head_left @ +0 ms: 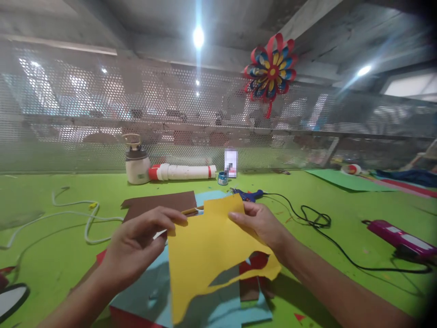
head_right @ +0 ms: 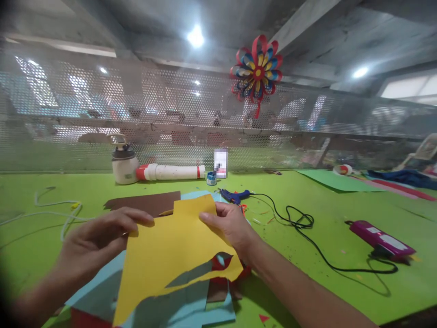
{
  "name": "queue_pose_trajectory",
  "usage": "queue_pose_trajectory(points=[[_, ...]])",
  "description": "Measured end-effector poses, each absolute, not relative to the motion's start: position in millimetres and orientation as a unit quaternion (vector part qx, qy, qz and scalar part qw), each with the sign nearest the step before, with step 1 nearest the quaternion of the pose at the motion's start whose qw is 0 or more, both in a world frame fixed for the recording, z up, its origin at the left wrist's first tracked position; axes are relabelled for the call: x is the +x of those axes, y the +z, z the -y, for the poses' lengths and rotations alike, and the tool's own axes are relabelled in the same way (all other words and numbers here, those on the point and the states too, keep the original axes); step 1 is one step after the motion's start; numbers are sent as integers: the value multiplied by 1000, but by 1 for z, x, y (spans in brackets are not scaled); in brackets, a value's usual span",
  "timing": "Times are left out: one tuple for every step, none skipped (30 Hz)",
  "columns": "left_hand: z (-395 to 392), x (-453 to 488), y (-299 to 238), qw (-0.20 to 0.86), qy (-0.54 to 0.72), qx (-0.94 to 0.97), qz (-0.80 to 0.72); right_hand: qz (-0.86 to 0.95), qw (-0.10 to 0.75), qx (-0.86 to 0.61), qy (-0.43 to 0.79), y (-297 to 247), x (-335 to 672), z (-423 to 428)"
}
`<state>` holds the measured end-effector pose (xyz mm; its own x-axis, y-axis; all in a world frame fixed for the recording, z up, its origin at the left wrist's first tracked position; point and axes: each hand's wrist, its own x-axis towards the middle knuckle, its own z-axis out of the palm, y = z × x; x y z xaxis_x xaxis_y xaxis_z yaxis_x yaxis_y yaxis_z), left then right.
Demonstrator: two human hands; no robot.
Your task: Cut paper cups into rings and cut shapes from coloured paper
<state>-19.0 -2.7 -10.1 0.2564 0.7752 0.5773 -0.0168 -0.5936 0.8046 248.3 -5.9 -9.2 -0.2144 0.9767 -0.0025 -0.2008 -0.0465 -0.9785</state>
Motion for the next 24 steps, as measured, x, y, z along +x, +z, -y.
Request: queue_pose_trajectory(points=[[0, -20, -10, 392, 546, 683, -287, 486, 492, -399, 603, -9, 248, 6], [-2, -21, -9, 433, 546, 652, -298, 482, 494, -403, 602, -9, 247, 7], [-5, -22, -9, 484, 541, 617, -304, 478, 494, -407, 601, -8, 246, 8], [-7, -23, -8, 537, 534, 582, -296, 475, 492, -412, 602, -8, 245, 9], [-9, -23, -8, 583, 525, 553, -281, 473, 491, -416, 602, -7, 245, 10], [-11, -23, -8, 625, 501, 532, -276, 471, 489, -419, 603, -7, 244, 11], [-12, -22, -8, 647, 496, 510, -274, 469, 486, -423, 604, -7, 243, 12], [-13, -21, -9, 660, 491, 489, -289, 467, 484, -425, 606, -7, 243, 12], [-14, -20, -10, 670, 476, 476, -313, 466, 481, -427, 607, -8, 242, 13], [-14, -18, -12, 681, 459, 471, -322, 466, 479, -428, 609, -9, 241, 13], [-13, -16, -13, 687, 444, 473, -328, 465, 478, -429, 609, -9, 241, 13], [-12, -14, -14, 692, 426, 479, -331, 465, 477, -429, 610, -11, 241, 12], [-11, -12, -16, 691, 414, 487, -337, 464, 476, -430, 611, -12, 240, 11], [-10, -11, -17, 687, 404, 498, -342, 464, 476, -430, 611, -13, 240, 11], [-9, -10, -18, 683, 395, 507, -347, 463, 475, -431, 612, -14, 240, 10], [-8, -9, -19, 682, 387, 513, -350, 463, 475, -431, 612, -15, 240, 9], [-7, -8, -20, 684, 378, 516, -351, 462, 474, -431, 613, -16, 240, 9], [-7, -7, -21, 689, 369, 516, -351, 461, 473, -431, 615, -17, 240, 8], [-7, -7, -22, 693, 361, 515, -352, 460, 472, -430, 616, -18, 240, 8], [-7, -6, -23, 697, 355, 513, -354, 460, 472, -429, 618, -19, 240, 8], [-7, -6, -24, 699, 352, 511, -355, 460, 472, -427, 619, -20, 240, 7], [-7, -6, -24, 700, 350, 510, -356, 460, 474, -425, 619, -20, 241, 7], [-7, -7, -24, 702, 349, 511, -354, 460, 476, -421, 620, -21, 241, 6], [-8, -7, -24, 703, 347, 511, -351, 461, 479, -418, 620, -22, 242, 5]])
